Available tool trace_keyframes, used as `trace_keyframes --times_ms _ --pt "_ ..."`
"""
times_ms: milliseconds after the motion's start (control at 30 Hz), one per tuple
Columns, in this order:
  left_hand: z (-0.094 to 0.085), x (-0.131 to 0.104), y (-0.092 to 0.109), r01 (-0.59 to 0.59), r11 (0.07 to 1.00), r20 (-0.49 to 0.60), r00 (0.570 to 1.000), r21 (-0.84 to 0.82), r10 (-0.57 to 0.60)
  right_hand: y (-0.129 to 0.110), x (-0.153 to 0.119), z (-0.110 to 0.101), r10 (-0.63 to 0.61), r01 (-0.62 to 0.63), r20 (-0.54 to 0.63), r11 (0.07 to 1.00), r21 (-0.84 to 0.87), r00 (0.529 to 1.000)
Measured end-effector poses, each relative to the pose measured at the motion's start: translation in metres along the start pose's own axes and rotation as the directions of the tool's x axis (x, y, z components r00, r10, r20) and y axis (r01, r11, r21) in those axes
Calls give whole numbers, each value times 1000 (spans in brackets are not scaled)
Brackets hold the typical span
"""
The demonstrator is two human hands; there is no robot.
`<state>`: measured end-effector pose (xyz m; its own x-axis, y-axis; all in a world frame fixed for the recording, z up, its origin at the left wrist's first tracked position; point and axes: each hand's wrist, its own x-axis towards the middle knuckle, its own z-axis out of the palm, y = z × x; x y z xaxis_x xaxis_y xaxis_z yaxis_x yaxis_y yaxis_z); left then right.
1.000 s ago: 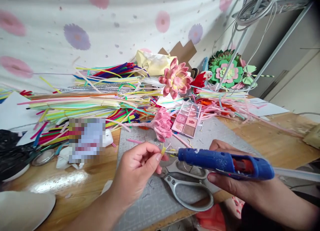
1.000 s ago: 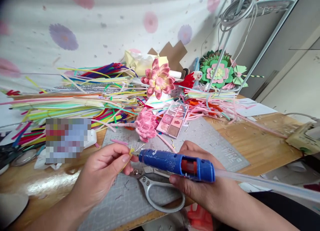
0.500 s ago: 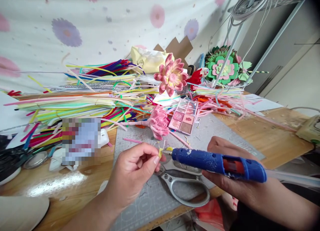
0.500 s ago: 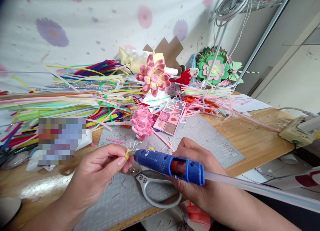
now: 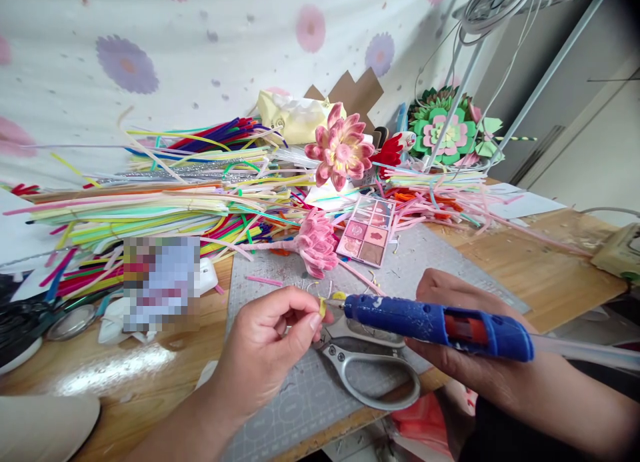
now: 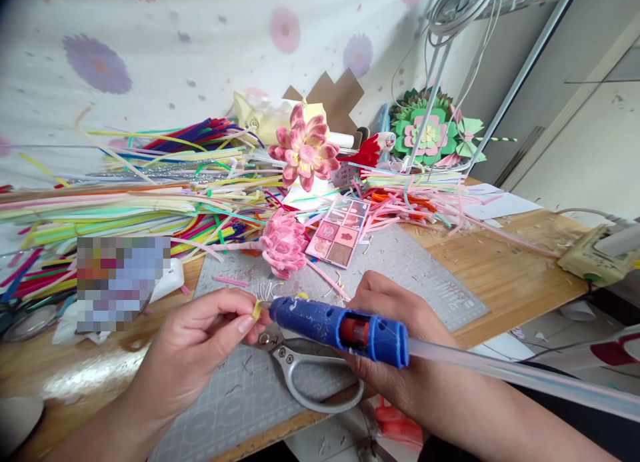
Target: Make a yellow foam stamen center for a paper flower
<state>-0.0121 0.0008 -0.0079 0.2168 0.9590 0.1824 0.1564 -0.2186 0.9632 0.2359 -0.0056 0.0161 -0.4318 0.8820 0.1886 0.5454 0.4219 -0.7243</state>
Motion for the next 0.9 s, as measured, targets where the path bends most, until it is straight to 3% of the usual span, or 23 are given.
trace_keyframes --times_ms 300,633,767,900 --pt "-1 1 -2 -20 999 7 1000 38 20 2 0 -4 -17 19 66 999 -27 998" --pt "-1 1 -2 31 999 9 999 -14 -31 1 0 -4 7 -9 30 998 58 1000" --pt "0 1 -4 107 988 28 994 -114 -104 18 -3 -12 148 -146 14 943 298 989" --pt "0 1 -4 139 964 43 990 -226 -133 53 -1 -40 315 -262 -41 849 459 948"
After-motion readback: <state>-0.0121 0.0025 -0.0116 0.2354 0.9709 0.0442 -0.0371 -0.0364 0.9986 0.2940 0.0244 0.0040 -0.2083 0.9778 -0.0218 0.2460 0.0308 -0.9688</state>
